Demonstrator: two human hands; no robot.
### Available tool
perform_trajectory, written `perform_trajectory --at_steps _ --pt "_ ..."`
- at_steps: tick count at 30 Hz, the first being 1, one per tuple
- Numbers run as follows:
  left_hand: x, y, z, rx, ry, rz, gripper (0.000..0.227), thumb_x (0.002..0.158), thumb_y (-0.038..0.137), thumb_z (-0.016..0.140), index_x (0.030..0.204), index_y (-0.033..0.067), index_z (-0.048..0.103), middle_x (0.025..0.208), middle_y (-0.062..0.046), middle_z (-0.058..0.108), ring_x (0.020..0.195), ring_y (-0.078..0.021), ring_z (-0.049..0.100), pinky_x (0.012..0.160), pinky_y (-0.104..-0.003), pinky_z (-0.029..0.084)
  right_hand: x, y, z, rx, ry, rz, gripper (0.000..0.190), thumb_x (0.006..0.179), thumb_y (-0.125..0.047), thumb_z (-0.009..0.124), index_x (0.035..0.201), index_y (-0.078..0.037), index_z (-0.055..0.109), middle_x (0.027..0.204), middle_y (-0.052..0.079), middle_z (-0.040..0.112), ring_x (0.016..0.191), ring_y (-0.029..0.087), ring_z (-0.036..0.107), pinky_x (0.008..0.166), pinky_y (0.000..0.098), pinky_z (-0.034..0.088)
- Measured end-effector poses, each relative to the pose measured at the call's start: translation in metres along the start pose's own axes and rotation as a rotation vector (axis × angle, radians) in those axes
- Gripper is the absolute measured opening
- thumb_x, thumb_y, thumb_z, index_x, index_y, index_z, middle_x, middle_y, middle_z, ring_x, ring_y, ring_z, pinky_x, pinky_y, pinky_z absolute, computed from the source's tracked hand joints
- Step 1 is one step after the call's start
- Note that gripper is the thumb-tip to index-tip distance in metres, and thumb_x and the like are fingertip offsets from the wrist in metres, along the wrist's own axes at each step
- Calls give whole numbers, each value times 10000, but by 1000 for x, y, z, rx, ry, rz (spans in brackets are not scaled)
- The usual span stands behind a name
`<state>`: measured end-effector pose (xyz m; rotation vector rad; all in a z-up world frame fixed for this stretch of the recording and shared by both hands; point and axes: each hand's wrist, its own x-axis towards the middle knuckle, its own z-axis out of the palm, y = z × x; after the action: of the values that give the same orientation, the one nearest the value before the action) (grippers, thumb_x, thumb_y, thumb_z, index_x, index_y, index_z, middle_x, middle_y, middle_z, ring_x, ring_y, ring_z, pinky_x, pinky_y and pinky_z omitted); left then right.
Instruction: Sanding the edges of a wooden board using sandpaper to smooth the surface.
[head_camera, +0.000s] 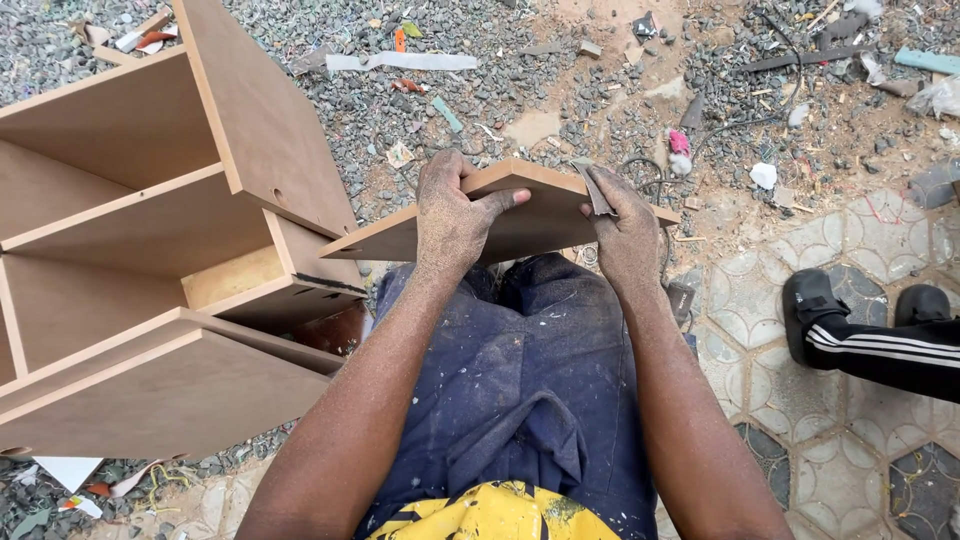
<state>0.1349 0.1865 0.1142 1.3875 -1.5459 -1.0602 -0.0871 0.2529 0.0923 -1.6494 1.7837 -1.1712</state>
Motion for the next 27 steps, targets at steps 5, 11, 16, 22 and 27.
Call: perform_trajectory --at_steps 5,11,16,22,27 --pt "22 28 -16 258 -223 107 527 729 449 933 830 74 577 885 -126 572 1046 -334 607 911 -466 483 -7 -10 5 4 39 13 398 1004 -91 654 1397 -57 604 1373 252 610 1337 499 491 1136 606 353" --pt "25 29 -28 290 -454 61 406 805 417 901 947 91 705 886 -127 674 966 -317 693 845 -416 557 -17 29 -15 -114 -96 -19 437 948 -148 687 1382 -189 652 1355 130 660 1294 402 559 1115 546 391" --pt "11 -4 7 372 -433 47 257 749 382 887 854 199 740 806 -61 704 901 -258 728 768 -362 565 -23 -81 12 29 -103 -110 469 992 -148 554 1459 -106 555 1424 228 590 1354 459 491 1177 609 300" --pt "-6 16 -7 471 -537 53 473 652 591 781 890 188 713 900 -107 715 1004 -332 715 836 -426 561 -66 -13 -3 -67 -108 77 588 919 -286 737 1458 -138 555 1444 163 584 1378 387 495 1198 550 330" --pt "-16 -6 25 677 -480 100 272 757 447 704 898 220 754 874 -36 736 1000 -283 734 845 -413 575 -60 -128 5 -123 -47 109 670 749 -138 668 1415 -142 591 1413 107 615 1372 301 523 1203 463 334"
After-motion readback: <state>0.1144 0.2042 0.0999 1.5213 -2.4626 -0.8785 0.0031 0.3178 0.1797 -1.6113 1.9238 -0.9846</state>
